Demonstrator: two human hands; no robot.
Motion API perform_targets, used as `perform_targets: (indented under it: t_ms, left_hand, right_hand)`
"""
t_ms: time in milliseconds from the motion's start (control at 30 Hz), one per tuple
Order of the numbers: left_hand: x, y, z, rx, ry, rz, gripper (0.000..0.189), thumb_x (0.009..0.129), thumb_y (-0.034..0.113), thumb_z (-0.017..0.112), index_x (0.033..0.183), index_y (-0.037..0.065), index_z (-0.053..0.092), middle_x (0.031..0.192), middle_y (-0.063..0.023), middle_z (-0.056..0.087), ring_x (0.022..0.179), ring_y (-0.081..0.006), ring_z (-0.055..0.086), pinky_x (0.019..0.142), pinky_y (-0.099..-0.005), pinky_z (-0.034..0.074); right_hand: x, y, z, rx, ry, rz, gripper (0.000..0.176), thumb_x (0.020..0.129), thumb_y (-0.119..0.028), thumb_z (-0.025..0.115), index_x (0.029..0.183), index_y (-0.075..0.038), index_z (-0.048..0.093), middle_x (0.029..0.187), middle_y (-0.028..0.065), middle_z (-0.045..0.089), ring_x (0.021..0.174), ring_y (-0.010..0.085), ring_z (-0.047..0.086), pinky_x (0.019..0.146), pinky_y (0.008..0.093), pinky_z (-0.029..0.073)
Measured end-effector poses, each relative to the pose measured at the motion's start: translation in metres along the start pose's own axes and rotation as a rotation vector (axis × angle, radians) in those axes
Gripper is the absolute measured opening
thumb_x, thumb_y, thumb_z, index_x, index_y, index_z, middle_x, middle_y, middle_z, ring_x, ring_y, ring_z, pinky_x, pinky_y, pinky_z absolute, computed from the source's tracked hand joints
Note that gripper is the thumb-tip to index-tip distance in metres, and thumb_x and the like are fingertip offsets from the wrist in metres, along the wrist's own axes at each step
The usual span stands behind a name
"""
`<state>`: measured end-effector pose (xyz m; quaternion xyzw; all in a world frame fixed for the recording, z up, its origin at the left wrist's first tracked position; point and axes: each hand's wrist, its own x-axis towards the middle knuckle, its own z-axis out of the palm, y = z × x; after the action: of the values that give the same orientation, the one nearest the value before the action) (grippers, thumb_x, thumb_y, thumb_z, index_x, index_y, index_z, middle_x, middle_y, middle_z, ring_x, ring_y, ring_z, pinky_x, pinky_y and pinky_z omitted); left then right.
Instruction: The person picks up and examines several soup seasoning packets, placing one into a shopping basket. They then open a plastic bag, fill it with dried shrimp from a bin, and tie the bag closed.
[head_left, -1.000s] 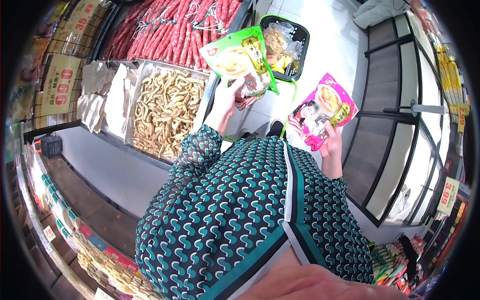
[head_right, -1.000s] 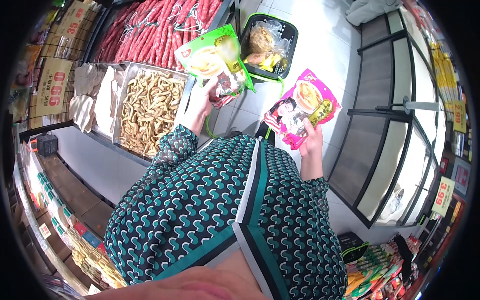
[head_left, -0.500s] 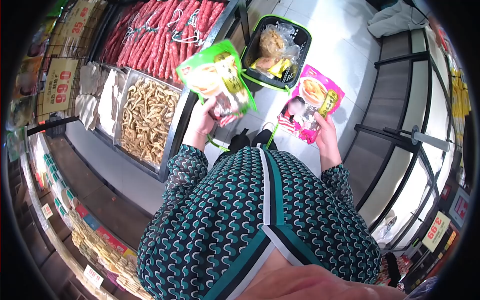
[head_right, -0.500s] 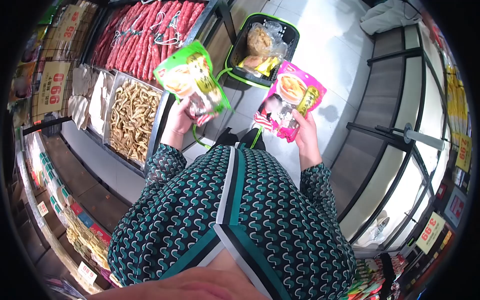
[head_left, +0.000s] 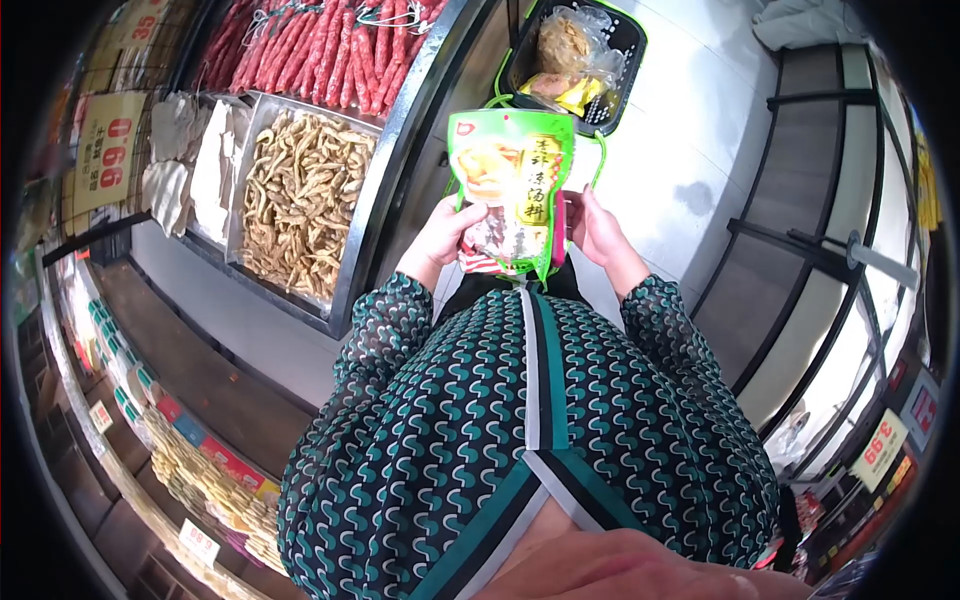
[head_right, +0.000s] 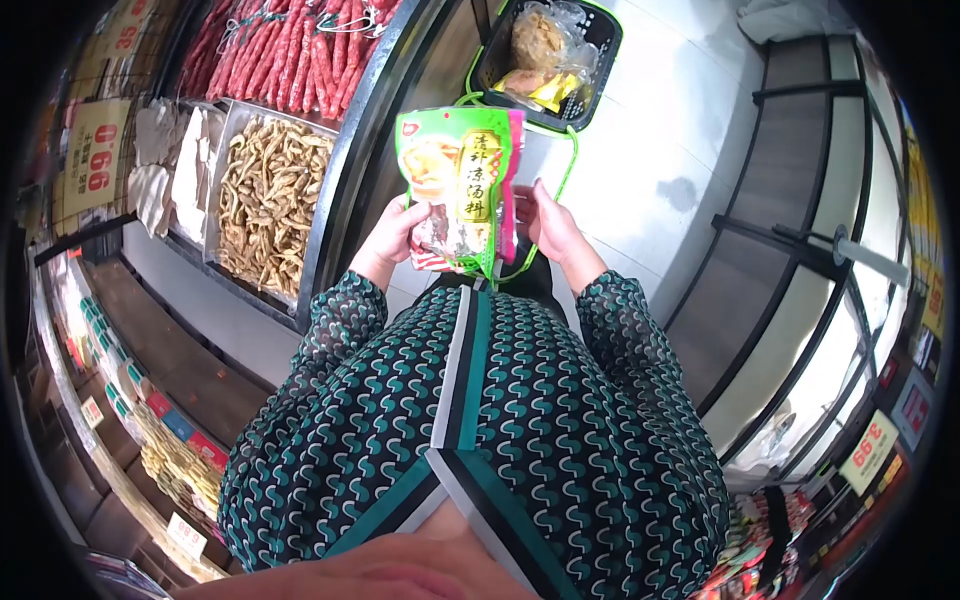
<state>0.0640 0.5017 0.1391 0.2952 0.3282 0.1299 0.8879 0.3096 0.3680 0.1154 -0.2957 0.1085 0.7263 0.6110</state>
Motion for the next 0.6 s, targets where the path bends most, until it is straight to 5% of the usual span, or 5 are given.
perform_targets:
  t_ms: [200, 267, 367, 500, 600]
  left_hand:
    - [-0.064, -0.030, -0.063, 0.196, 0.111, -0.096, 0.041, 0.086, 0.018, 0.061, 0.118, -0.005, 0.051, 0.108, -0.0110, 0.062, 0.094, -0.0175, 0.062, 0.084, -0.0310, 0.050]
    - [-0.082, -0.048, -0.090, 0.106, 0.187, -0.151, 0.040, 0.085, 0.015, 0.064, 0.117, -0.005, 0.053, 0.108, -0.0103, 0.062, 0.093, -0.0176, 0.062, 0.084, -0.0318, 0.049]
    - [-0.101, -0.060, -0.114, 0.122, 0.287, -0.245, 0.049, 0.083, 0.022, 0.065, 0.121, -0.004, 0.048, 0.112, -0.0126, 0.060, 0.098, -0.0223, 0.062, 0.088, -0.0354, 0.049]
    - [-0.096, -0.074, -0.121, 0.140, 0.305, -0.282, 0.050, 0.083, 0.022, 0.067, 0.121, -0.005, 0.048, 0.112, -0.0134, 0.060, 0.098, -0.0223, 0.061, 0.088, -0.0354, 0.049]
    - [-0.077, -0.085, -0.108, 0.094, 0.259, -0.248, 0.039, 0.082, 0.015, 0.068, 0.112, -0.007, 0.055, 0.103, -0.0126, 0.064, 0.089, -0.0189, 0.064, 0.081, -0.0309, 0.051]
  right_hand:
    - [0.035, 0.147, -0.108, -2.140, 0.203, 0.492, 0.090, 0.067, -0.057, 0.071, 0.130, 0.001, 0.042, 0.121, 0.0191, 0.055, 0.118, 0.0339, 0.049, 0.097, 0.0386, 0.040]
    - [0.029, 0.197, -0.123, -2.481, 0.180, 0.182, 0.097, 0.066, -0.062, 0.068, 0.135, -0.002, 0.036, 0.128, 0.0159, 0.051, 0.122, 0.0327, 0.045, 0.103, 0.0427, 0.034]
    - [0.029, 0.231, -0.119, -2.230, 0.277, 0.498, 0.097, 0.066, -0.069, 0.064, 0.133, -0.003, 0.037, 0.132, 0.0123, 0.048, 0.122, 0.0296, 0.045, 0.103, 0.0445, 0.033]
    - [0.030, 0.215, -0.123, -2.188, 0.367, 0.198, 0.055, 0.074, -0.061, 0.059, 0.076, -0.008, 0.070, 0.079, 0.0134, 0.067, 0.078, 0.0292, 0.065, 0.068, 0.0406, 0.050]
    - [0.000, 0.187, -0.088, -2.212, 0.391, 0.304, 0.058, 0.077, -0.062, 0.054, 0.082, -0.006, 0.067, 0.082, 0.0130, 0.067, 0.080, 0.0309, 0.064, 0.069, 0.0423, 0.050]
